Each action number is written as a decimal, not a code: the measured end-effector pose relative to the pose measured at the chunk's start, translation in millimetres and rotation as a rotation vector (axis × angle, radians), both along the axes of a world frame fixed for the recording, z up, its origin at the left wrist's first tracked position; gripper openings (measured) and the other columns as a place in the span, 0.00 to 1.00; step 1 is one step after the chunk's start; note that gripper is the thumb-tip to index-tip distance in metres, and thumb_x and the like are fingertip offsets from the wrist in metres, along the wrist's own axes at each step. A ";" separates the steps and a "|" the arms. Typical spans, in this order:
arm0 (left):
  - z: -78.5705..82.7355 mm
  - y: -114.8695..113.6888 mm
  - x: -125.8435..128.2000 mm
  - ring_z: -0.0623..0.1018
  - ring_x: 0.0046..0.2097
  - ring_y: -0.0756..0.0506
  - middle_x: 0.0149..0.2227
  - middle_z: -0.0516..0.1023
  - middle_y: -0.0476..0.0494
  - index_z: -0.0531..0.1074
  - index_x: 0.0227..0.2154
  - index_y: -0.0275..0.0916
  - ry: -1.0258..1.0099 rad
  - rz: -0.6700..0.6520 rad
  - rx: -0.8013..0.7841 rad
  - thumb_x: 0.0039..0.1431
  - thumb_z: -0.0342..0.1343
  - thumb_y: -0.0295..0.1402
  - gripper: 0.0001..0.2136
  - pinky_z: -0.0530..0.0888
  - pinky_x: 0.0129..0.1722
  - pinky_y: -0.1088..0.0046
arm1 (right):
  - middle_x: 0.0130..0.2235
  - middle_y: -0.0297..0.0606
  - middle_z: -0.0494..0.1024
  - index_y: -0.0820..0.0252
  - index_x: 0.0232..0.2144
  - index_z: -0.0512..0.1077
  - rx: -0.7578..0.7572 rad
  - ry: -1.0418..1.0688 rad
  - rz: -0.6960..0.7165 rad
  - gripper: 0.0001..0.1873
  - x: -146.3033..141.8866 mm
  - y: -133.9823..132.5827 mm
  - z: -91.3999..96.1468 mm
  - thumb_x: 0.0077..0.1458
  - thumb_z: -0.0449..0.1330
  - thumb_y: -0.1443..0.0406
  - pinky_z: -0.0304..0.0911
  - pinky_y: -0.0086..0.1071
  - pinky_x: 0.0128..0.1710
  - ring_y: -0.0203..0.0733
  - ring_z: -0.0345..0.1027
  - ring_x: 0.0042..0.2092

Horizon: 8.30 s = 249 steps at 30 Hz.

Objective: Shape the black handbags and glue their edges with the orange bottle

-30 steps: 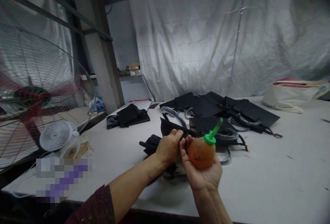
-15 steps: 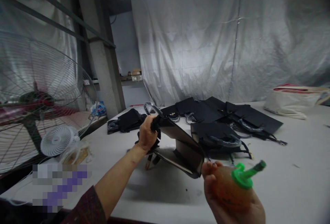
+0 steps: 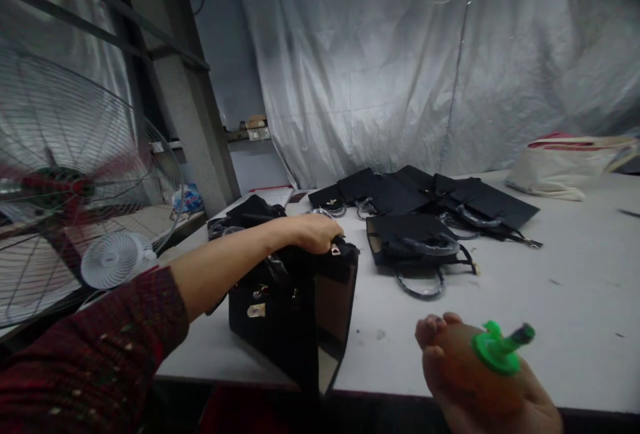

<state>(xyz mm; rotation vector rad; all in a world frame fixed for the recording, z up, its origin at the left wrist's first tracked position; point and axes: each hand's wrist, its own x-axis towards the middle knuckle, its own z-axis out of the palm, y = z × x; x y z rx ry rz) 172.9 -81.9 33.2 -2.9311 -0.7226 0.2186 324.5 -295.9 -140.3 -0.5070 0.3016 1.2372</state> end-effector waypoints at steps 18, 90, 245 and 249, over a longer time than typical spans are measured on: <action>-167.6 47.8 46.6 0.76 0.39 0.44 0.38 0.78 0.47 0.73 0.39 0.40 0.064 0.119 -0.724 0.33 0.67 0.53 0.30 0.71 0.36 0.72 | 0.40 0.40 0.80 0.60 0.38 0.75 -0.230 -0.323 -0.030 0.18 33.8 -21.7 -51.9 0.43 0.67 0.61 0.72 0.34 0.22 0.45 0.75 0.32; -192.4 53.9 53.7 0.74 0.33 0.49 0.31 0.77 0.50 0.75 0.31 0.37 -0.057 0.182 -0.808 0.41 0.65 0.36 0.13 0.69 0.33 0.76 | 0.41 0.40 0.73 0.56 0.38 0.69 -0.207 -2.084 0.031 0.17 40.3 32.1 -47.4 0.51 0.61 0.52 0.65 0.41 0.41 0.48 0.69 0.41; -46.6 -47.4 -62.5 0.73 0.31 0.49 0.28 0.76 0.46 0.75 0.29 0.36 -0.374 0.079 -0.123 0.51 0.60 0.33 0.06 0.63 0.29 0.77 | 0.36 0.38 0.71 0.57 0.38 0.66 0.073 -2.199 0.118 0.13 11.9 56.1 -33.8 0.53 0.61 0.57 0.63 0.36 0.37 0.42 0.67 0.37; -48.7 -52.3 -65.2 0.73 0.31 0.49 0.28 0.76 0.47 0.75 0.29 0.37 -0.384 0.101 -0.123 0.51 0.60 0.34 0.06 0.63 0.29 0.77 | 0.36 0.38 0.71 0.57 0.37 0.67 0.067 -2.208 0.101 0.14 10.5 56.2 -28.6 0.52 0.62 0.56 0.62 0.35 0.36 0.42 0.66 0.36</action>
